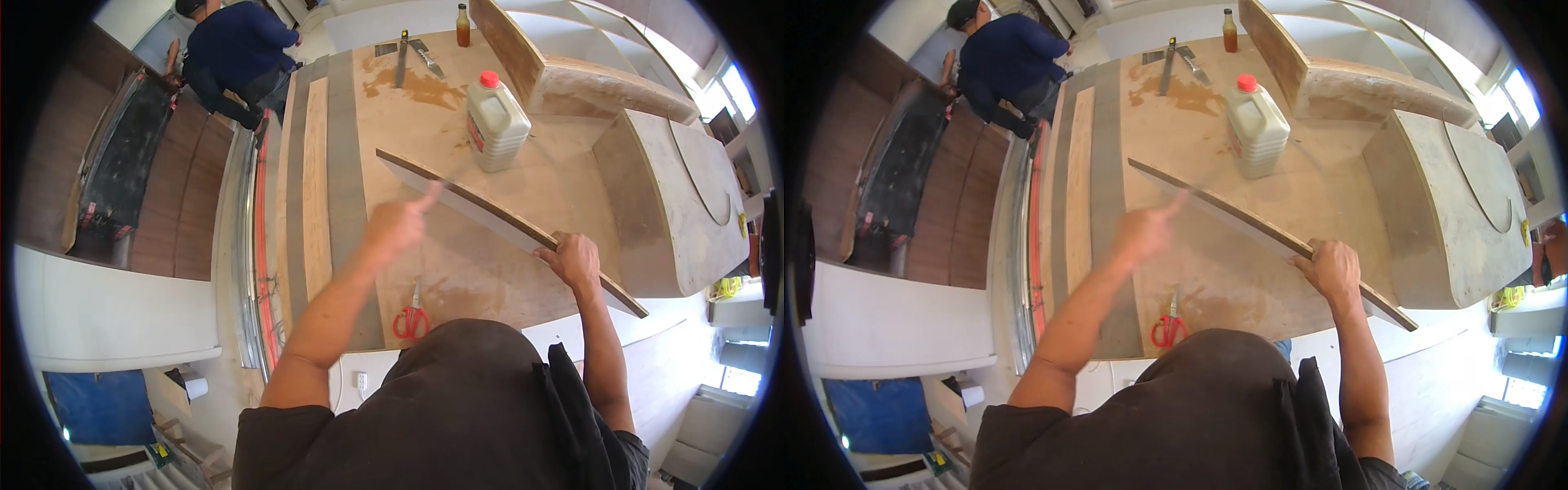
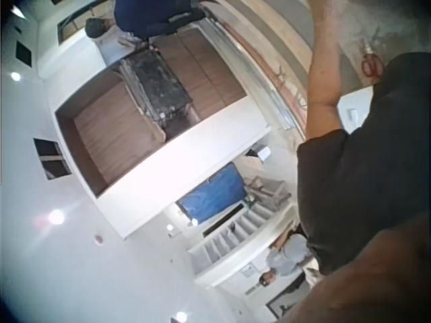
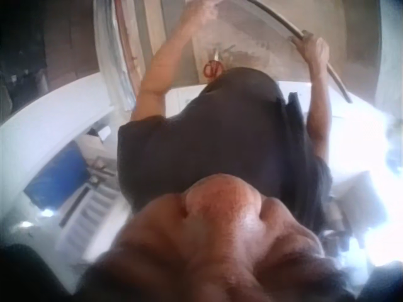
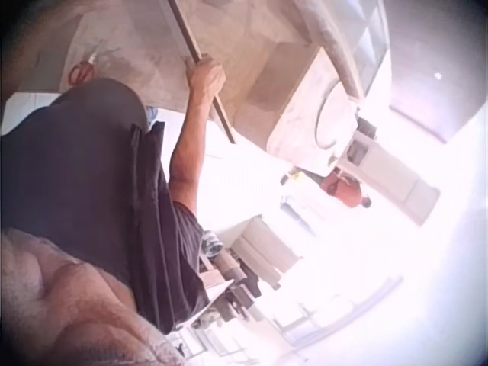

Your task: The person uses a hand saw to cut a thin wooden strip on a workbench, then places the strip into a slot on a large wooden furniture component. The person adjusts the component to check the fit.

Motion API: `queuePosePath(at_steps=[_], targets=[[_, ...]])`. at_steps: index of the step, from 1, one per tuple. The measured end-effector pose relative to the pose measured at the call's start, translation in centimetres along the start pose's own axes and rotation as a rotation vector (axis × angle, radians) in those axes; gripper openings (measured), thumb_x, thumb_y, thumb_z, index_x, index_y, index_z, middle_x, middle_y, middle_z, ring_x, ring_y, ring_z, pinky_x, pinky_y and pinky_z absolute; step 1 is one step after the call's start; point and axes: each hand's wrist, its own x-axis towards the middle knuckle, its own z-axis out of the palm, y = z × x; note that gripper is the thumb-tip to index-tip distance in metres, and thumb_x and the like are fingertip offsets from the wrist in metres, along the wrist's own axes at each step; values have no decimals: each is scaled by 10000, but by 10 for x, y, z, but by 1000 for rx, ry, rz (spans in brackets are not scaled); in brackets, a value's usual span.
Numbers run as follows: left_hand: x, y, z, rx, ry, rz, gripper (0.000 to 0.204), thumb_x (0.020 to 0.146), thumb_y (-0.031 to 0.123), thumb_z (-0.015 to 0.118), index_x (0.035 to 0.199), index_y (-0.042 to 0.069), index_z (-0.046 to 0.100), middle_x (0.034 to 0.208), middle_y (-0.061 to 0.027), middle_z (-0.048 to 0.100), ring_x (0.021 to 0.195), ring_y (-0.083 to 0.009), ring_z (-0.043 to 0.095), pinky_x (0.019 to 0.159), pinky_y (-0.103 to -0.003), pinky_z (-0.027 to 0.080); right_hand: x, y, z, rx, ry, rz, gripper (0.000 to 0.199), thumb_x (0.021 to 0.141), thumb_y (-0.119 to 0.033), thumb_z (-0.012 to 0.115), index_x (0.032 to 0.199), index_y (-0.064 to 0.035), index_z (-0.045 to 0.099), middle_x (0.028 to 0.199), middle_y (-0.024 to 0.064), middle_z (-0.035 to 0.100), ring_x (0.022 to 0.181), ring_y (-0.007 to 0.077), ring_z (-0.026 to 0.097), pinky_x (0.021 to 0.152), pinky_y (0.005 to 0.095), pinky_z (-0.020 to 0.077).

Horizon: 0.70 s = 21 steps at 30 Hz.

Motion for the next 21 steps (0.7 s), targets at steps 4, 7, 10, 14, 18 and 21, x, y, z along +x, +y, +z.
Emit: queuePosePath(at_steps=[4, 7, 10, 14, 18, 21], targets=[[-1, -77, -18, 10, 164, -161, 778, 842, 66, 623, 1540, 363, 451, 808, -207, 693, 708, -381, 682, 675, -481, 557, -1, -10, -6, 21, 19, 8, 447, 762, -465, 839, 808, -35, 728, 723, 209, 685, 748, 412, 682, 698, 487, 530], [-2, -53, -13, 23, 144, -105, 736, 854, 75, 611, 1523, 352, 480, 819, -210, 700, 720, -395, 680, 696, -485, 558, -2, -7, -3, 16, 51, -22, 443, 750, -445, 854, 821, -26, 727, 698, 217, 668, 732, 425, 671, 682, 491, 522], [3, -42, -23, 0, 66, -154, 715, 857, 82, 622, 1514, 335, 496, 824, -202, 706, 767, -381, 692, 734, -492, 561, -3, -6, -2, 14, 60, -28, 423, 742, -439, 861, 815, -42, 734, 697, 209, 672, 726, 417, 676, 674, 487, 524], [5, -112, -38, 116, 176, -272, 688, 873, 105, 630, 1508, 339, 503, 824, -189, 710, 799, -371, 702, 746, -496, 561, 0, -8, -2, 24, 54, -15, 411, 733, -433, 868, 817, -51, 741, 700, 204, 677, 729, 417, 678, 674, 487, 525], [-5, -110, -54, 91, 250, -354, 677, 886, 117, 625, 1512, 339, 496, 837, -176, 719, 805, -372, 701, 742, -486, 562, 3, -9, -7, 39, 44, 28, 431, 722, -433, 876, 815, -38, 731, 706, 215, 672, 733, 428, 671, 674, 489, 521], [-3, -94, -50, 38, 203, -356, 682, 888, 116, 625, 1524, 319, 483, 856, -182, 721, 805, -378, 697, 749, -481, 562, 7, -8, -7, 5, 38, 20, 437, 720, -430, 879, 820, -32, 728, 713, 222, 670, 740, 432, 670, 674, 488, 522]])
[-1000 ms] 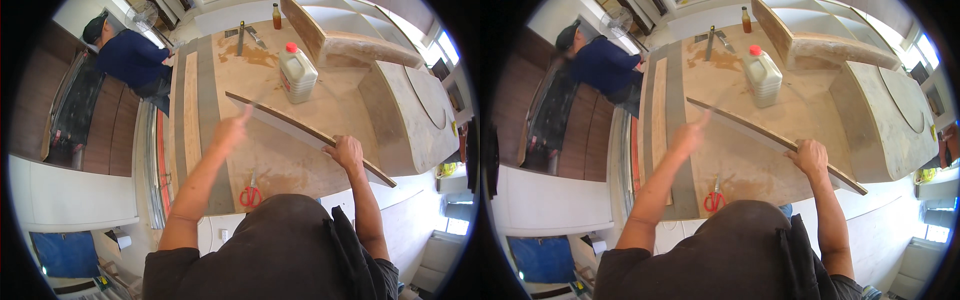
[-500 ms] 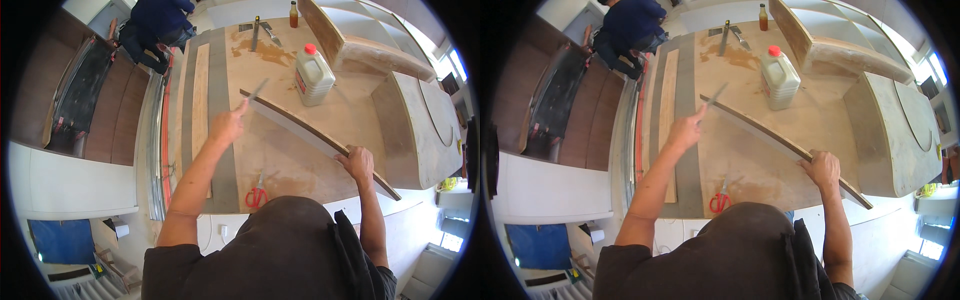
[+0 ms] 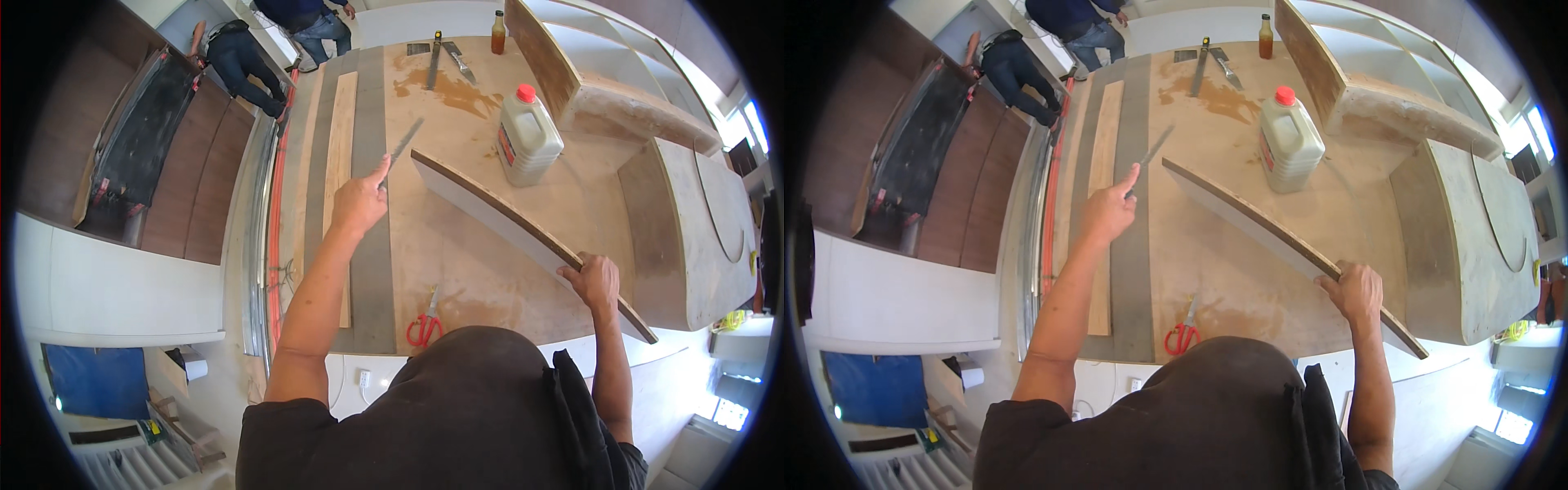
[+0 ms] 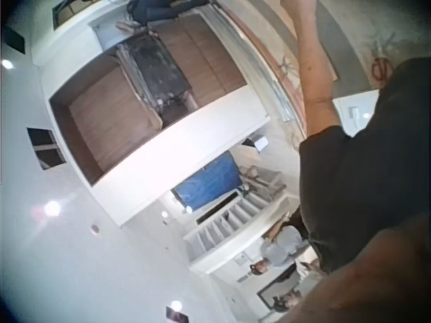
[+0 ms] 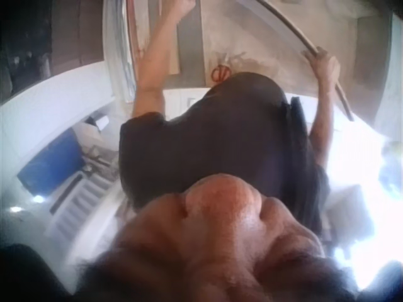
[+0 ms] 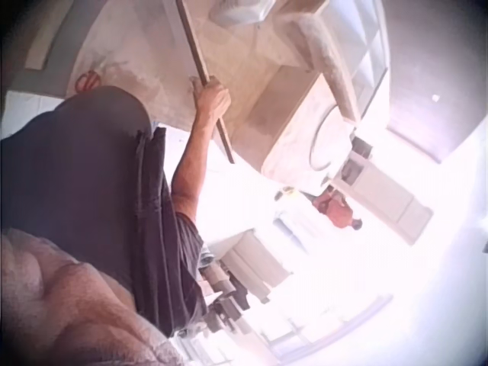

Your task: The person uses a hand saw to cut a thin wooden strip on a workbench, then places the strip into a slot on a large wooden furniture component. The person adjusts the component to check the fit.

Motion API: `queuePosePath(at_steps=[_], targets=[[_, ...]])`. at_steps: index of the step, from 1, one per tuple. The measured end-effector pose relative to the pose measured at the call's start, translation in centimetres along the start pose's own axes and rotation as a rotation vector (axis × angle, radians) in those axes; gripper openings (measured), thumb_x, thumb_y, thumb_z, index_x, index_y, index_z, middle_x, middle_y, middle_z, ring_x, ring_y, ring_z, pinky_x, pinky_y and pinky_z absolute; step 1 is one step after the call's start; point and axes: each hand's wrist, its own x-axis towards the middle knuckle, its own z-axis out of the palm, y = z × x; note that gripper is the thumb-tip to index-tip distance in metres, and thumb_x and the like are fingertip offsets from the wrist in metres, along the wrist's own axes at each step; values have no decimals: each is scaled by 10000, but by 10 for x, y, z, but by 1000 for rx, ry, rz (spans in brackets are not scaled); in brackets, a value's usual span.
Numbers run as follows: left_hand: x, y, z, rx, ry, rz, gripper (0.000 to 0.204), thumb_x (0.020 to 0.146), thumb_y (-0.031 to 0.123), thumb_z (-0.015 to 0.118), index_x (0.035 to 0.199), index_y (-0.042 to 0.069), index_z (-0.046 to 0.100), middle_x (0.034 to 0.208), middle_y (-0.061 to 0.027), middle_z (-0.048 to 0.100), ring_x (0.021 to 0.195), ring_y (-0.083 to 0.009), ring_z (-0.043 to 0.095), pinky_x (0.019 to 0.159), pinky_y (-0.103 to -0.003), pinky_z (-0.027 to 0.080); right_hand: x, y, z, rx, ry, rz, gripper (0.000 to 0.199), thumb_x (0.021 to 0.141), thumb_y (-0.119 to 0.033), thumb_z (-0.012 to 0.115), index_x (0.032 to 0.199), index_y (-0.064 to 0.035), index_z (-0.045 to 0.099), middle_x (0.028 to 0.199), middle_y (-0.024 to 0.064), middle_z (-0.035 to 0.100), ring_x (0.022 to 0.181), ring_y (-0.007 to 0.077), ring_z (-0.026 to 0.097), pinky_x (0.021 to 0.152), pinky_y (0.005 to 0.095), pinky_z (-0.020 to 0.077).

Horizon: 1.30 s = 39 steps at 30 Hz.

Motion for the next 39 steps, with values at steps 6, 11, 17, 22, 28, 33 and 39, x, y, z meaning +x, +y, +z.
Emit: queuePosePath(at_steps=[6, 11, 17, 22, 28, 33, 39], targets=[[15, -1, 15, -32, 4, 85, 689, 883, 120, 625, 1527, 314, 478, 832, -193, 705, 768, -389, 683, 738, -487, 552, -5, -1, 1, 10, 6, -17, 420, 733, -417, 872, 837, -33, 735, 736, 233, 675, 750, 434, 673, 676, 490, 523], [23, -6, 28, -6, 21, 145, 706, 853, 108, 619, 1510, 338, 502, 741, -194, 678, 703, -394, 669, 696, -493, 544, -4, -3, 2, -13, 9, -19, 411, 743, -415, 865, 839, -36, 739, 742, 231, 681, 747, 431, 675, 679, 492, 527], [3, 49, 35, -65, -153, 332, 768, 834, 104, 651, 1551, 288, 448, 767, -188, 683, 666, -381, 665, 652, -482, 539, 0, -4, -2, -1, 4, -1, 418, 727, -412, 872, 831, -30, 737, 729, 225, 680, 742, 429, 675, 684, 492, 525], [-25, 87, 57, -177, -83, 341, 691, 877, 114, 645, 1534, 252, 483, 761, -195, 672, 732, -353, 684, 698, -478, 547, 4, 3, -2, 21, -6, -1, 442, 717, -429, 875, 830, -26, 733, 724, 230, 677, 744, 438, 672, 691, 491, 527], [-27, 56, 59, -321, 111, 212, 587, 938, 146, 615, 1512, 217, 513, 863, -212, 690, 857, -366, 692, 781, -470, 543, 20, 9, -6, -4, -73, -27, 443, 726, -437, 867, 861, -37, 733, 775, 228, 700, 800, 428, 693, 718, 497, 534], [-33, 50, 41, -507, 97, -24, 553, 961, 163, 604, 1504, 223, 516, 924, -188, 711, 868, -387, 689, 790, -475, 537, 66, -42, 1, 60, -130, -128, 457, 763, -462, 831, 978, -66, 759, 929, 217, 741, 908, 390, 719, 786, 491, 557], [-40, 41, 46, -329, 48, 31, 557, 971, 206, 610, 1517, 216, 500, 873, -184, 708, 844, -379, 696, 756, -487, 538, 120, -138, 31, -37, -160, -197, 523, 794, -478, 821, 1052, -26, 767, 996, 226, 747, 986, 381, 725, 855, 467, 572]])
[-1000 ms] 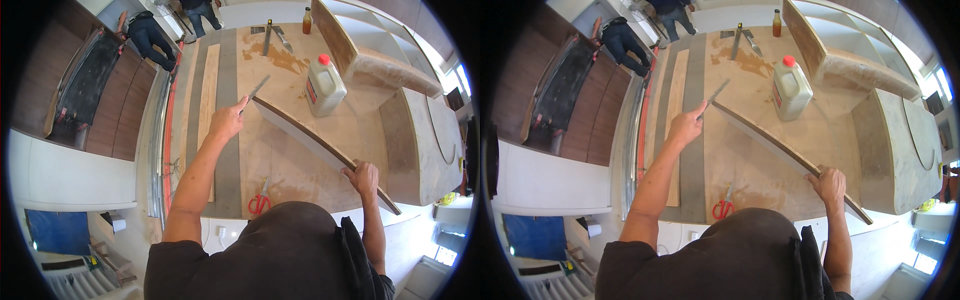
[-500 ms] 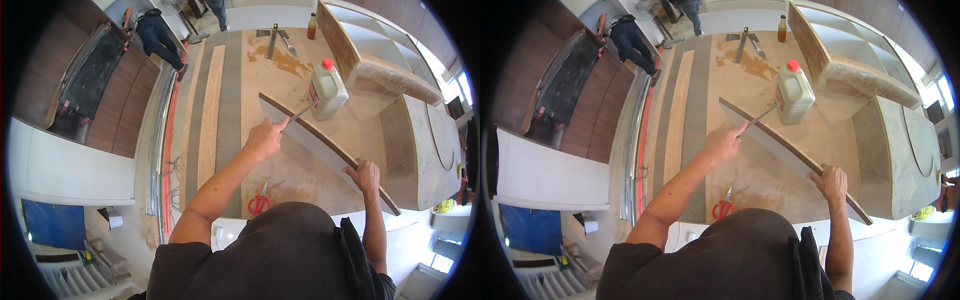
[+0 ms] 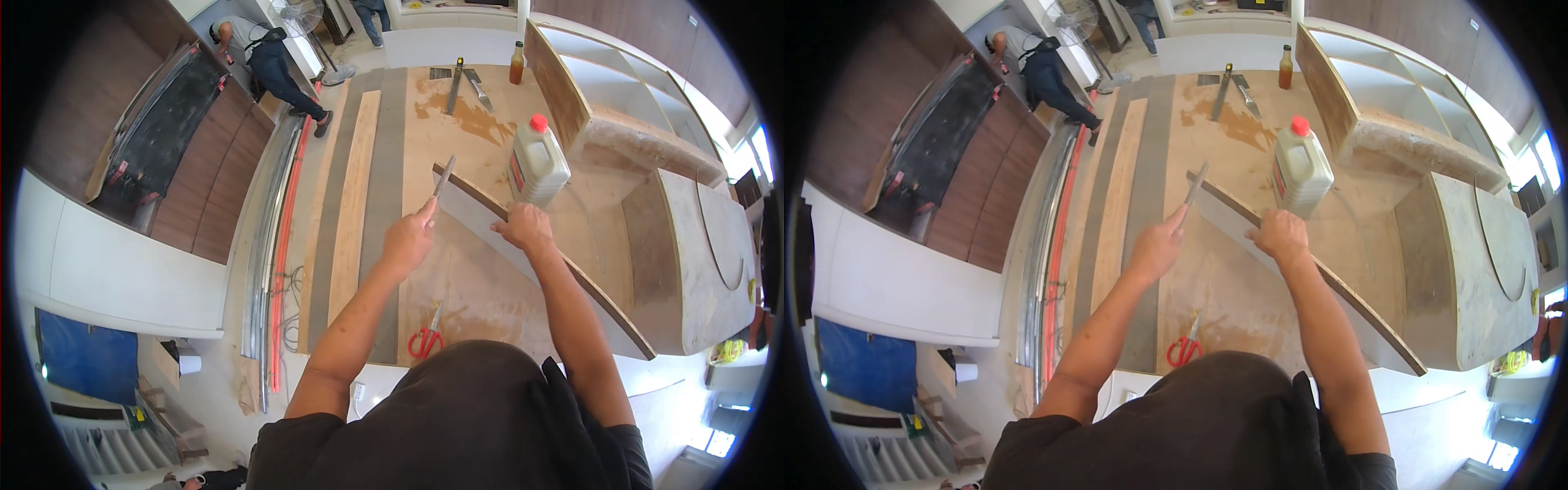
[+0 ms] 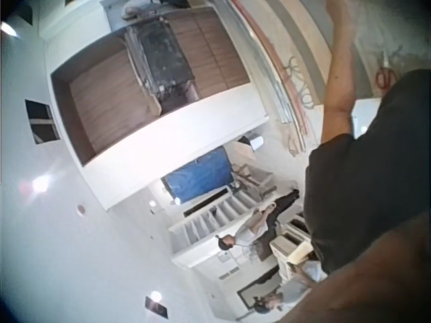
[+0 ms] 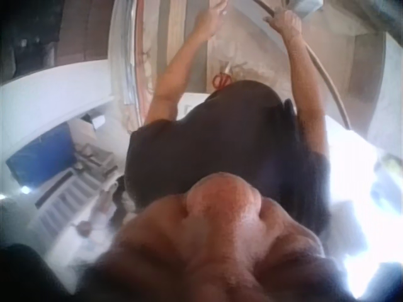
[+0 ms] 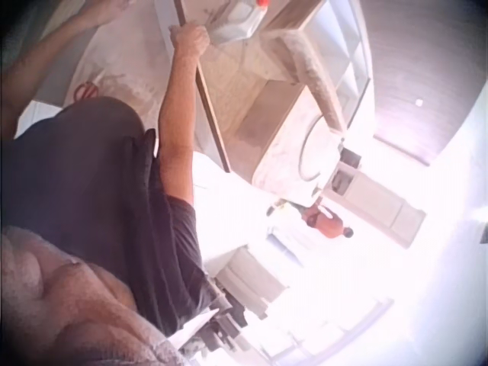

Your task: The person uses a hand saw to cut a thin wooden strip on a workbench, then places the strip into a slot on a large wooden furniture component. The person adjusts the component to check the fit.

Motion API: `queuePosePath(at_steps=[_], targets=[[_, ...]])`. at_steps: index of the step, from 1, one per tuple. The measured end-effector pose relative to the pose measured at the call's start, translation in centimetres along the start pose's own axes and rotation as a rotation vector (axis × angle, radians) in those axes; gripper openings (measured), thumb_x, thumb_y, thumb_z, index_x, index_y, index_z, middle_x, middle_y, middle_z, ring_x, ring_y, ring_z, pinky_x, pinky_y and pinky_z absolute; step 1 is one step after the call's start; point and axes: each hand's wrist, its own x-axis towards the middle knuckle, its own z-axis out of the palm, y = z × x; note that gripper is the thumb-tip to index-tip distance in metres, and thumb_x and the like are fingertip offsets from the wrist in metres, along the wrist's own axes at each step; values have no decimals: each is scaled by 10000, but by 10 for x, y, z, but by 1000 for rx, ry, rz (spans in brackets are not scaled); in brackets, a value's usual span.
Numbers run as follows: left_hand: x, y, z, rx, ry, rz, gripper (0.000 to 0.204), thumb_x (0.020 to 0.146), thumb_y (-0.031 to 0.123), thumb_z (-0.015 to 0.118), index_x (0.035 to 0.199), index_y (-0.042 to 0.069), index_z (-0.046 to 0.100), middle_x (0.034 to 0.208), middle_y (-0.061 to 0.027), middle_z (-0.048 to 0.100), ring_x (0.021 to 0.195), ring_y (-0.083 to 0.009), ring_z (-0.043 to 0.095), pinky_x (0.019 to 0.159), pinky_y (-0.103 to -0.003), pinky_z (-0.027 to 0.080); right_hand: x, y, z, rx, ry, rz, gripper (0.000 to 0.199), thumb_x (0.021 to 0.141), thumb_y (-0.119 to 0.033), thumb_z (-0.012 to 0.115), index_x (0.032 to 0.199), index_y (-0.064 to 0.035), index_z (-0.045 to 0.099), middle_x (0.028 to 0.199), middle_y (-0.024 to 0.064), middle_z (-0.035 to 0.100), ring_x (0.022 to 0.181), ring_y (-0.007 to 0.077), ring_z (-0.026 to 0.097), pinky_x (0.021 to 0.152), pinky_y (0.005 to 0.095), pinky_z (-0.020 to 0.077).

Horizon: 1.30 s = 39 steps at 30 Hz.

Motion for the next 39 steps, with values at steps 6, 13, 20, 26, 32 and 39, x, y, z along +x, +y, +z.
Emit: queuePosePath(at_steps=[6, 13, 20, 26, 32, 39], targets=[[-5, 4, -2, 139, -36, -7, 591, 981, 228, 600, 1549, 176, 444, 798, -198, 689, 776, -386, 698, 707, -522, 535, -5, -10, -11, 70, 16, 29, 469, 792, -449, 832, 908, 2, 779, 933, 241, 744, 925, 394, 733, 836, 468, 577], [12, 7, -12, 176, -85, -85, 585, 1005, 224, 560, 1565, 153, 409, 854, -233, 706, 794, -422, 695, 723, -540, 537, -8, -8, -4, 67, 66, 6, 430, 796, -429, 826, 894, -13, 780, 871, 236, 737, 885, 395, 730, 814, 468, 575], [55, 0, -11, 137, -22, -71, 552, 1015, 228, 537, 1551, 147, 434, 884, -213, 722, 852, -432, 693, 792, -533, 535, -8, -12, -7, 57, 49, 5, 430, 811, -436, 812, 910, -19, 776, 882, 224, 742, 890, 390, 730, 822, 464, 573], [37, 14, -21, 133, -124, -128, 561, 1018, 240, 534, 1560, 148, 420, 872, -219, 718, 844, -426, 693, 793, -528, 534, -11, -14, -10, 47, 46, 36, 434, 811, -441, 811, 931, -25, 776, 890, 215, 745, 893, 383, 733, 821, 461, 576], [12, 11, -15, 79, -81, -162, 577, 1008, 264, 551, 1564, 193, 414, 942, -277, 703, 892, -481, 672, 787, -544, 519, -12, -10, 5, 40, 79, -17, 403, 821, -426, 798, 951, -45, 779, 889, 203, 749, 883, 374, 736, 815, 454, 581], [51, -5, -16, 93, -7, -163, 551, 1016, 279, 552, 1551, 210, 444, 972, -272, 710, 913, -472, 677, 806, -527, 528, -14, -17, 11, 13, 86, -36, 405, 822, -428, 787, 962, -48, 776, 918, 208, 749, 883, 371, 736, 815, 459, 582]])
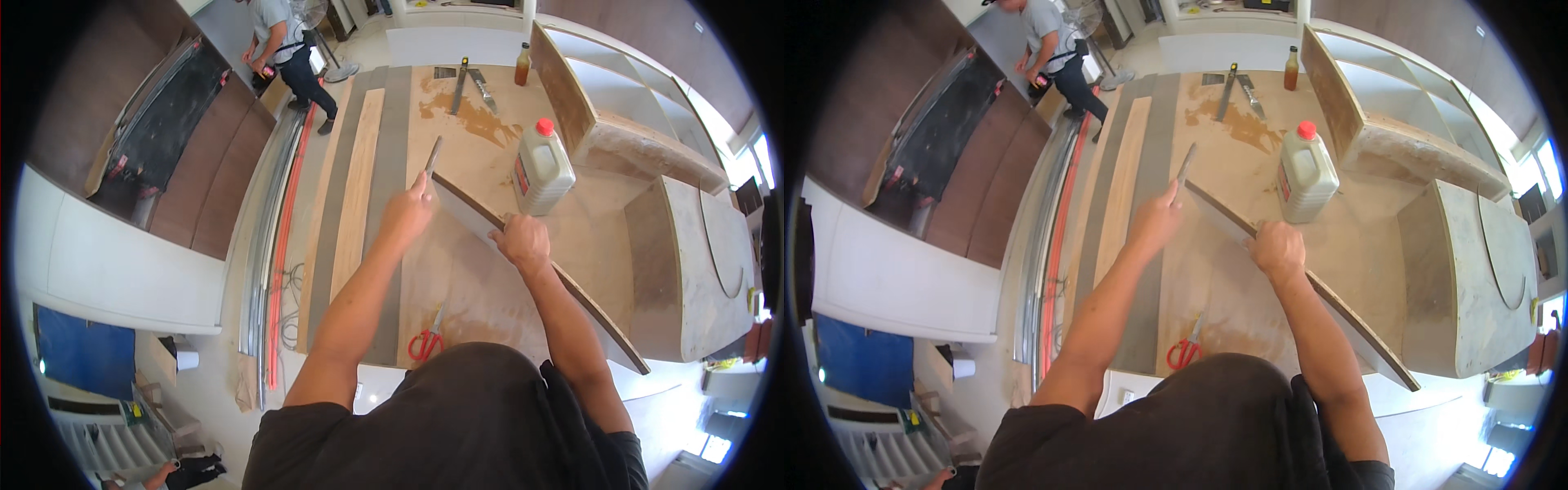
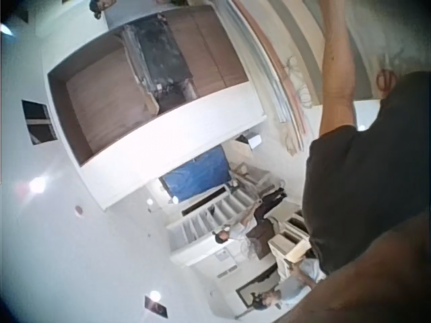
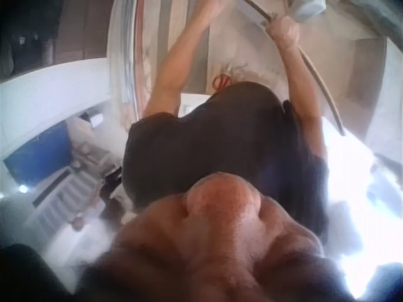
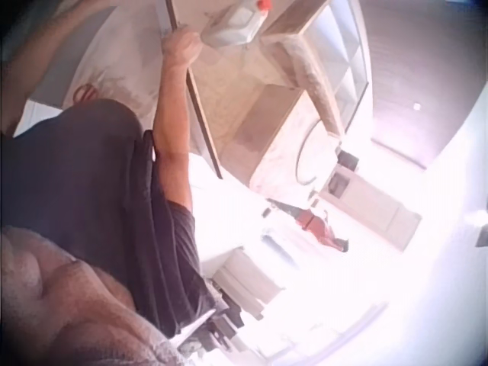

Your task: The person uses a hand saw to cut a thin wooden strip on a workbench, then places the strip into a slot on a large wooden furniture component. The person adjusts the component to check the fit.

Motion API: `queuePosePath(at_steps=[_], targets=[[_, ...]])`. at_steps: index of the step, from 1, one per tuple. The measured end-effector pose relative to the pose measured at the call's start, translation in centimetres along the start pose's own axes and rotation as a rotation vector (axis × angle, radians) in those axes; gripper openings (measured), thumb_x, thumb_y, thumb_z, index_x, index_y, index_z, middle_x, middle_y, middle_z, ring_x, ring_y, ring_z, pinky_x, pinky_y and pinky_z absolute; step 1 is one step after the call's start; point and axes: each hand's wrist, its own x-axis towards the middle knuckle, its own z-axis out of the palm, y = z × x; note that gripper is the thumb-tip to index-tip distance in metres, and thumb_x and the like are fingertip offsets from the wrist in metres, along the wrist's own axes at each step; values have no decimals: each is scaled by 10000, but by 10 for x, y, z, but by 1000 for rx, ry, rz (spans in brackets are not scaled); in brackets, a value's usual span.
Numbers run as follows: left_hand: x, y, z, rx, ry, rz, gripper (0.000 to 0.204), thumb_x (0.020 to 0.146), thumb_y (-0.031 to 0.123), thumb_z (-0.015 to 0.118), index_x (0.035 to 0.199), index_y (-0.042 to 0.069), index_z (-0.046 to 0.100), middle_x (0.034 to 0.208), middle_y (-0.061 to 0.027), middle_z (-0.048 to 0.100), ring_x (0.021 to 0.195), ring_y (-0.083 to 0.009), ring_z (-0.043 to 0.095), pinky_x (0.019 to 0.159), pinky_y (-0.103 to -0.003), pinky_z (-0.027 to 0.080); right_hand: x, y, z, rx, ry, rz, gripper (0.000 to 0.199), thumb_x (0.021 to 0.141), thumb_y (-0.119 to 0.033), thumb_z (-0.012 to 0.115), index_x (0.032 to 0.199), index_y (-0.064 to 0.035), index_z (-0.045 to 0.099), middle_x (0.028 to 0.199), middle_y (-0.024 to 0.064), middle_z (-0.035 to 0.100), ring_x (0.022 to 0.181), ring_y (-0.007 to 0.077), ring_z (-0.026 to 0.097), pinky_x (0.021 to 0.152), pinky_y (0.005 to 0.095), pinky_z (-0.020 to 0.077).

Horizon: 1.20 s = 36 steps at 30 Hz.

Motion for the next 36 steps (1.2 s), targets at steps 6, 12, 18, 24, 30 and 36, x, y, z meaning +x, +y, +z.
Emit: queuePosePath(at_steps=[6, 12, 18, 24, 30, 36], targets=[[-55, 10, -2, -11, -117, -17, 559, 1010, 301, 561, 1553, 241, 441, 980, -261, 713, 923, -460, 680, 813, -520, 526, -1, 4, -4, 15, -12, 31, 409, 824, -425, 784, 984, -49, 778, 920, 206, 749, 910, 363, 736, 832, 451, 580], [-2, 4, -6, -90, -46, -43, 554, 1012, 314, 553, 1551, 245, 447, 1021, -259, 711, 969, -453, 675, 830, -517, 523, -2, 0, -8, 5, 6, 0, 411, 821, -426, 789, 976, -46, 775, 921, 204, 749, 915, 361, 735, 831, 446, 579], [-46, 12, -2, 36, -143, -17, 551, 1012, 307, 551, 1548, 227, 452, 1030, -266, 709, 944, -447, 684, 821, -520, 523, -3, -1, -11, -7, -6, 26, 406, 826, -431, 787, 969, -52, 775, 916, 202, 751, 906, 356, 738, 821, 445, 580], [-6, 2, -1, -67, -29, -46, 529, 1004, 265, 567, 1521, 187, 488, 936, -234, 723, 879, -426, 697, 792, -520, 540, -6, -4, -2, -6, 39, -4, 398, 831, -433, 782, 945, -51, 774, 922, 202, 751, 897, 360, 739, 812, 447, 583], [-36, 19, -8, 21, -92, 0, 551, 996, 274, 573, 1534, 216, 473, 985, -226, 726, 909, -423, 697, 816, -514, 542, 0, 2, 2, 14, 37, 0, 413, 835, -421, 792, 958, -28, 761, 876, 224, 737, 887, 393, 727, 806, 482, 571], [8, 2, -22, 28, -105, -182, 548, 987, 296, 593, 1511, 165, 502, 975, -215, 736, 906, -419, 705, 824, -519, 541, -11, -7, -4, 18, -11, -4, 333, 847, -366, 752, 986, -65, 767, 938, 188, 752, 930, 358, 736, 832, 458, 581]])
